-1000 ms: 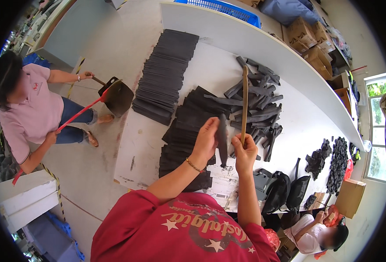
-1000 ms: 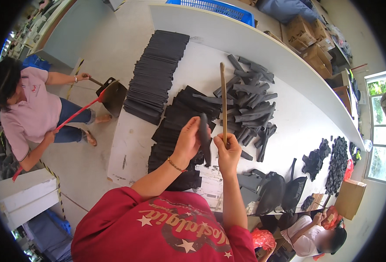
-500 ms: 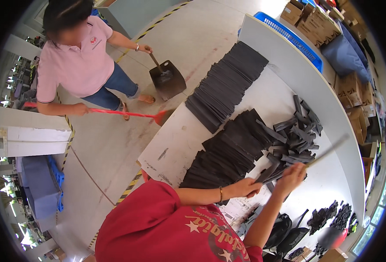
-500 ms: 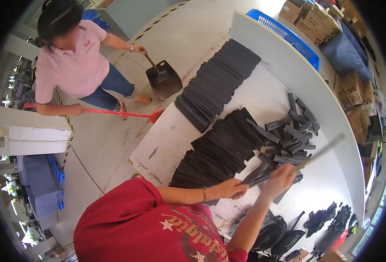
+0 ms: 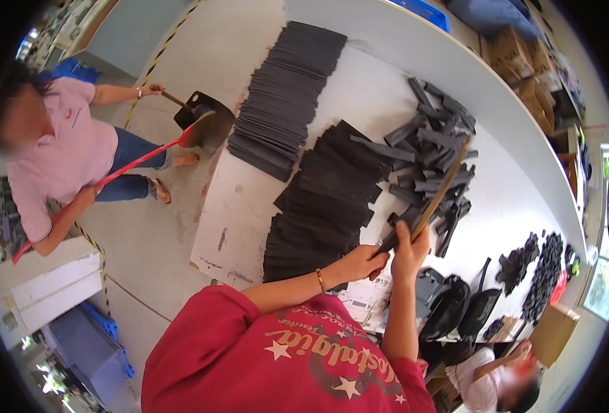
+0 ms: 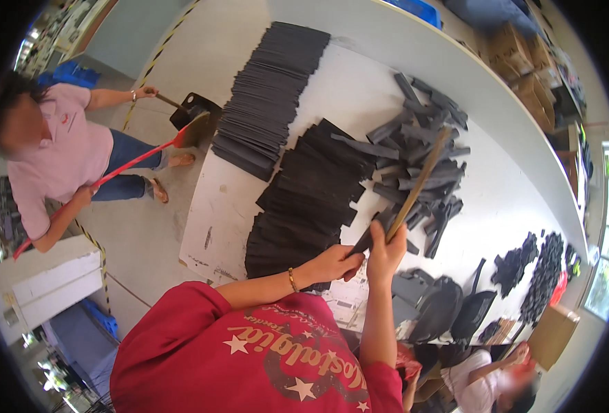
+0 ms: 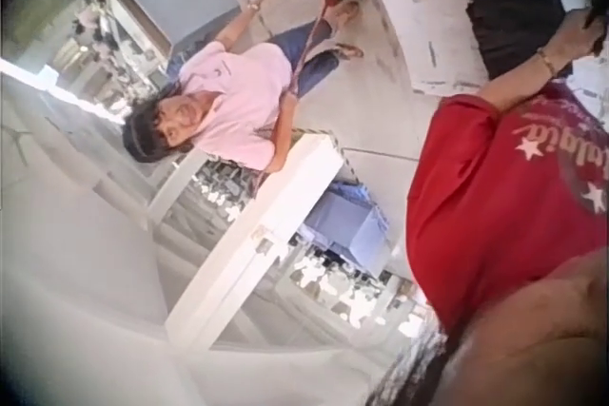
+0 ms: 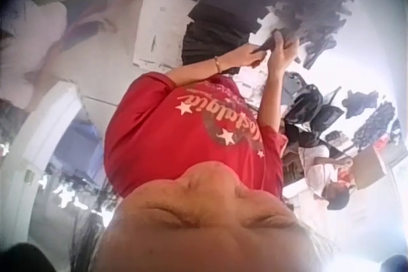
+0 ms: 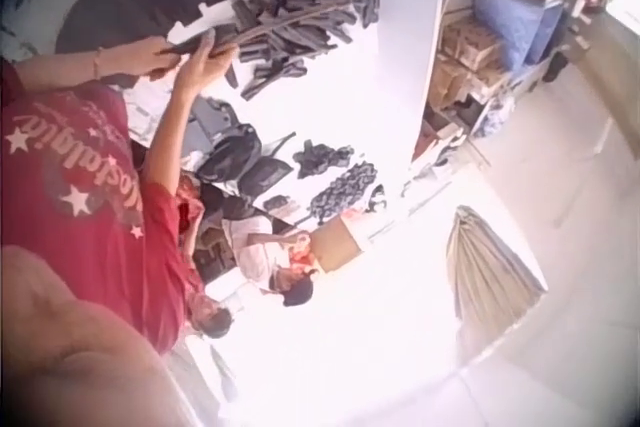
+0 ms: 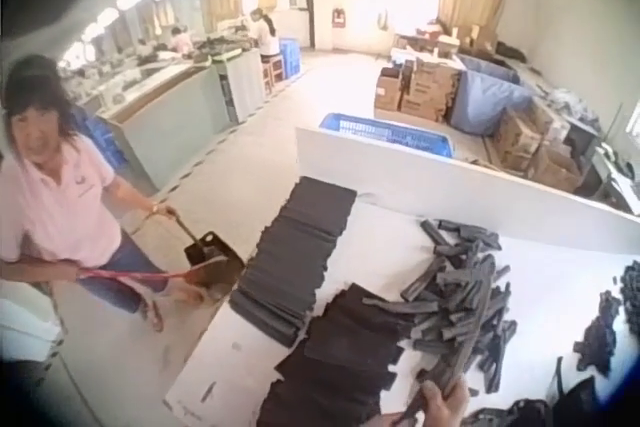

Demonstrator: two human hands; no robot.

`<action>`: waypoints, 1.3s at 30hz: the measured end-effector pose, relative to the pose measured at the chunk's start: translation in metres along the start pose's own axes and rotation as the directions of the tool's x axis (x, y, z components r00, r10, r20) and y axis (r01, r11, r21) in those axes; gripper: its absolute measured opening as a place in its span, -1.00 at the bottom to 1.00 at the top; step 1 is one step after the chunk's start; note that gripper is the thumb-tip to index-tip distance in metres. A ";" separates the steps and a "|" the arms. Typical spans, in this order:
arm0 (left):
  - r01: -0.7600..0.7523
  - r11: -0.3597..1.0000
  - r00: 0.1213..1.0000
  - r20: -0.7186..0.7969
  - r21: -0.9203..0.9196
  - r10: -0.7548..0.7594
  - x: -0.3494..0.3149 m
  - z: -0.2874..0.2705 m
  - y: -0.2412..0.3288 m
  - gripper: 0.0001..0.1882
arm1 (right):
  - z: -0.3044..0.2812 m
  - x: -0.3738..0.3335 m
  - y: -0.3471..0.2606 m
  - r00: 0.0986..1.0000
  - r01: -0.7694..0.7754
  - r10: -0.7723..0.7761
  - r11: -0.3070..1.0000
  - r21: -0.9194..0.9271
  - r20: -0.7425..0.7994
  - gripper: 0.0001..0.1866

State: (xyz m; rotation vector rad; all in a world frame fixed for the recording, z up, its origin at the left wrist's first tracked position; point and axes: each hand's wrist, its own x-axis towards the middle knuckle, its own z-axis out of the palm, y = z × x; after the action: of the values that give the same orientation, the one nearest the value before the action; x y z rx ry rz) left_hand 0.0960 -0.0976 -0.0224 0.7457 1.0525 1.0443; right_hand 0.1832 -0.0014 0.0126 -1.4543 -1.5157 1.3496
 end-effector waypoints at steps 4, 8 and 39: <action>0.143 0.984 0.990 0.016 -0.103 -0.142 -0.009 0.007 -0.008 -0.61 | -0.013 0.075 -0.043 0.900 0.279 -0.197 0.946 0.166 -0.389 -0.81; -0.053 0.977 0.979 -0.182 0.205 0.091 -0.005 -0.019 0.005 -0.69 | -0.086 0.166 -0.069 0.852 0.229 -0.250 0.968 -0.101 -0.461 -0.66; -0.294 0.263 0.725 0.035 0.919 0.687 0.046 -0.121 0.060 -0.90 | -0.120 -0.014 0.011 0.902 0.179 0.040 0.872 -0.456 0.431 -0.77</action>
State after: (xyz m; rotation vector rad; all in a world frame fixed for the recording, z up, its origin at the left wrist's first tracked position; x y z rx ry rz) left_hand -0.0307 -0.0322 -0.0261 1.9521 1.8305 1.1564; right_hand 0.3009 0.0128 0.0378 -1.4179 -2.3117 1.3617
